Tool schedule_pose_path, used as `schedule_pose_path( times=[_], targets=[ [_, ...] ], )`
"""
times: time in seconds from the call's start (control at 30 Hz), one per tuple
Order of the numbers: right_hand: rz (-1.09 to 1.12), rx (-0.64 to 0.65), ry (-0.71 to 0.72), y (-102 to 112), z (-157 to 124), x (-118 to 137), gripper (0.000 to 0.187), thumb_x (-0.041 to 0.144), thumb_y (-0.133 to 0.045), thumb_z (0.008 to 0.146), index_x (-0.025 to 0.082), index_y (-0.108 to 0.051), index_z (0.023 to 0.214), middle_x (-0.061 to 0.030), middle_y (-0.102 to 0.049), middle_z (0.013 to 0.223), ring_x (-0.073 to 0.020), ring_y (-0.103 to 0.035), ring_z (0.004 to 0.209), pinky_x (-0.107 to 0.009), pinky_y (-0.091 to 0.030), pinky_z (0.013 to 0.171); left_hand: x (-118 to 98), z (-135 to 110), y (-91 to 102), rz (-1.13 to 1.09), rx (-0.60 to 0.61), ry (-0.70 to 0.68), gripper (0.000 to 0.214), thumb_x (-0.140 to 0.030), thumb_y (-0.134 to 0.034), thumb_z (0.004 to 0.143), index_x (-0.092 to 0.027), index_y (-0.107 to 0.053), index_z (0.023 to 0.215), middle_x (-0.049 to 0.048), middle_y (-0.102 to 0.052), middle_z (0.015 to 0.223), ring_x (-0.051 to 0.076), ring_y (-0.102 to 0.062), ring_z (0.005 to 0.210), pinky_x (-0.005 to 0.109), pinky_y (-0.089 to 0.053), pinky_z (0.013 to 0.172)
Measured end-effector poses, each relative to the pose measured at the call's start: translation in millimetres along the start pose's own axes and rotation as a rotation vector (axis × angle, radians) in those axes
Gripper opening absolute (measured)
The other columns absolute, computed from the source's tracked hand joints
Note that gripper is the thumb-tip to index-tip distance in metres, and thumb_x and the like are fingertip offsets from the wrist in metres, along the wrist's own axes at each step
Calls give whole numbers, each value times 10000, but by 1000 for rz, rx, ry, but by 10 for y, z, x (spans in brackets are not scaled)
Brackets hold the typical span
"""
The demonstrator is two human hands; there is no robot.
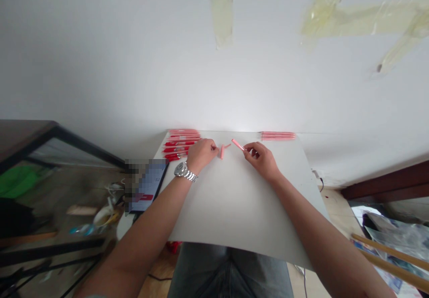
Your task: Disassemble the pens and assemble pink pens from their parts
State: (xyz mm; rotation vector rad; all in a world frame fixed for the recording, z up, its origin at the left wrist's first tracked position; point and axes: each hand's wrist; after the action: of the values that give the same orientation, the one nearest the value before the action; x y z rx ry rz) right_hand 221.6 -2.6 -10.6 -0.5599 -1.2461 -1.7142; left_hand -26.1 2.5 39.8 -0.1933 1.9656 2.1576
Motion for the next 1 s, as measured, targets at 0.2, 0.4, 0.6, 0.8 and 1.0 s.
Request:
schedule_pose_path(
  times=[0.2,0.4,0.6,0.8,1.0],
  targets=[
    [-6,9,3,1,-1,-1,206,403,-652,918,217,-713,984,-25,-651,819,-144,-537,649,-303,-441,605,17,-6,2,-9,-12,-5,252,-393,-579,955,-227,-756,886,71,-777,962,234,-700,874,305,-418,642],
    [-4,6,-4,-3,3,9,214,411,-651,915,215,-710,977,-25,-652,824,-141,-534,649,-302,-444,611,67,9,7,-16,-28,-9,234,-335,-561,947,-236,-768,901,69,-783,969,230,-700,879,300,-424,644],
    [-8,2,-5,1,-1,-3,236,437,-645,919,219,-712,982,-29,-655,823,-147,-543,652,-305,-458,613,78,-2,20,-80,13,-43,231,-347,-585,941,-227,-764,857,76,-779,904,225,-692,829,296,-421,652],
    [-5,6,-13,8,2,27,265,467,-638,919,216,-708,963,-36,-660,817,-152,-550,653,-308,-460,604,66,20,8,-149,8,-77,225,-346,-589,965,-218,-747,867,70,-756,906,209,-679,841,296,-451,708],
    [2,4,-17,4,9,20,256,459,-645,912,215,-704,966,-30,-655,804,-151,-547,643,-309,-453,604,-22,96,-25,-119,-60,-154,139,-309,-617,965,-232,-710,1034,68,-670,1062,199,-638,882,311,-476,758]
  ],
)
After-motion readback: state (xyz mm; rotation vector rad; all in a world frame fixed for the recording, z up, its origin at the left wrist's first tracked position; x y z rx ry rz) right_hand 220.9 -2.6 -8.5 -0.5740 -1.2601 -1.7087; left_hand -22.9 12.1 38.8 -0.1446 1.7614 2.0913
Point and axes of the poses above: each hand's wrist, its own z-axis towards the middle knuckle, its own y-axis out of the back of the hand, x = y × z
